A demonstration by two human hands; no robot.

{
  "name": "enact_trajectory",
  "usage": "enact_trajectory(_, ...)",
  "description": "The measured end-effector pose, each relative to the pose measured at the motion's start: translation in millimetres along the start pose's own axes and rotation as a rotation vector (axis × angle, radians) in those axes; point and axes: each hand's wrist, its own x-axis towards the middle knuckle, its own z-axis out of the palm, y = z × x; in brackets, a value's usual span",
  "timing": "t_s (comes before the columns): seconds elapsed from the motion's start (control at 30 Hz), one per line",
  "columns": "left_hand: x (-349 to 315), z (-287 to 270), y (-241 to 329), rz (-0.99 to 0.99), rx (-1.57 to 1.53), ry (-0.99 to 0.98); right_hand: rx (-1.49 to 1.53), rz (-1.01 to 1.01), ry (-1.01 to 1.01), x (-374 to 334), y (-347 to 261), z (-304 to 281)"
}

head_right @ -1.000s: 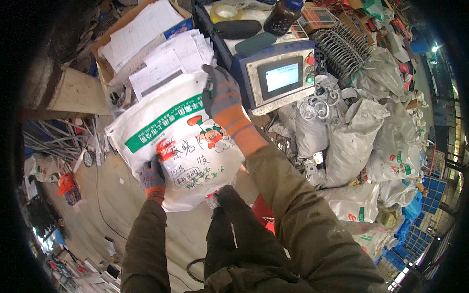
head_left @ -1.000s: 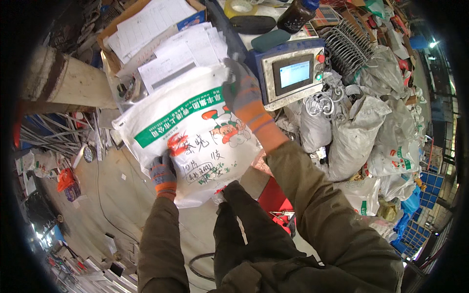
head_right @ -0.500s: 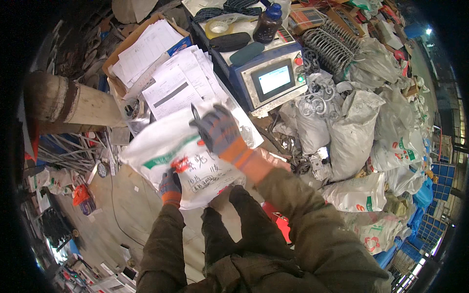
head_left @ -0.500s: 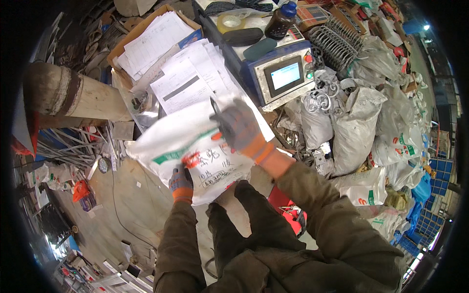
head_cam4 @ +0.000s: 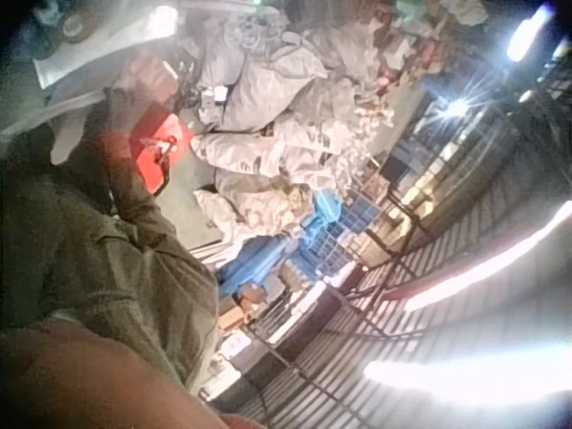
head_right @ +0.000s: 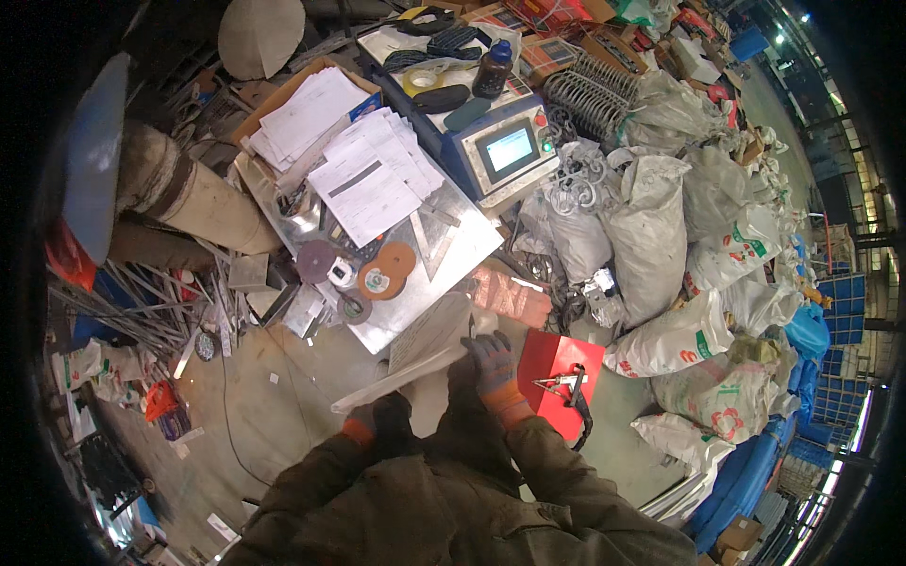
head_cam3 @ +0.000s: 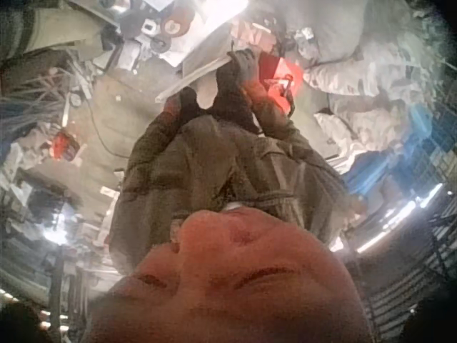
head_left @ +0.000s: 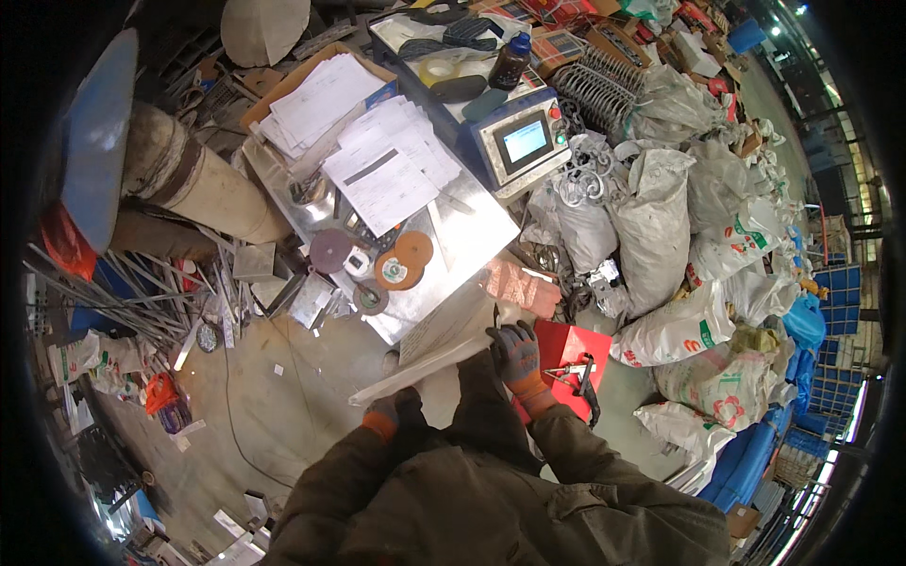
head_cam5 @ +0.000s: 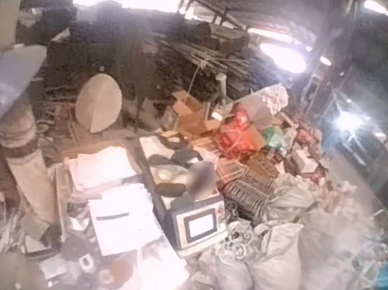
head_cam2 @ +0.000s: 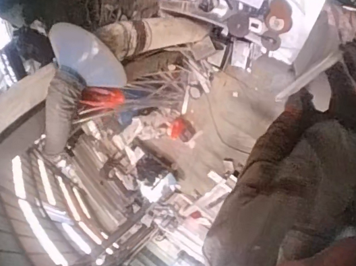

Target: The person writes on a white sack with a black marker, then picks up and reviews a printed document, and continues writing on the sack. The person handles the sack and document repeatedly while standing at a cluttered workbench.

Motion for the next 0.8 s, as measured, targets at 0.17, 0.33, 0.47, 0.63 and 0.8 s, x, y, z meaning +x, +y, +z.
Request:
enact_trajectory(0.17,-19,-62,38,-0.020,-0.645,0.021,-0.014,-0.019,0.201,8,-41,2)
enact_trajectory(0.33,-6,-75,33,0.198,-0.461,0.188,0.529,0.315,0.102,-6,-114,-23)
enact_trajectory(0.47,-10,-82,58,0.300,-0.741,0.119,1.138,0.730,0.064,-9,-165,-33)
enact_trajectory(0.63,-32,-102,103,0.376,-0.942,0.068,0.918,0.527,0.110,-1,-180,-41)
enact_trajectory(0.8,-40,-120,120,0.409,-0.835,0.093,0.949,0.544,0.097,3,-176,-38)
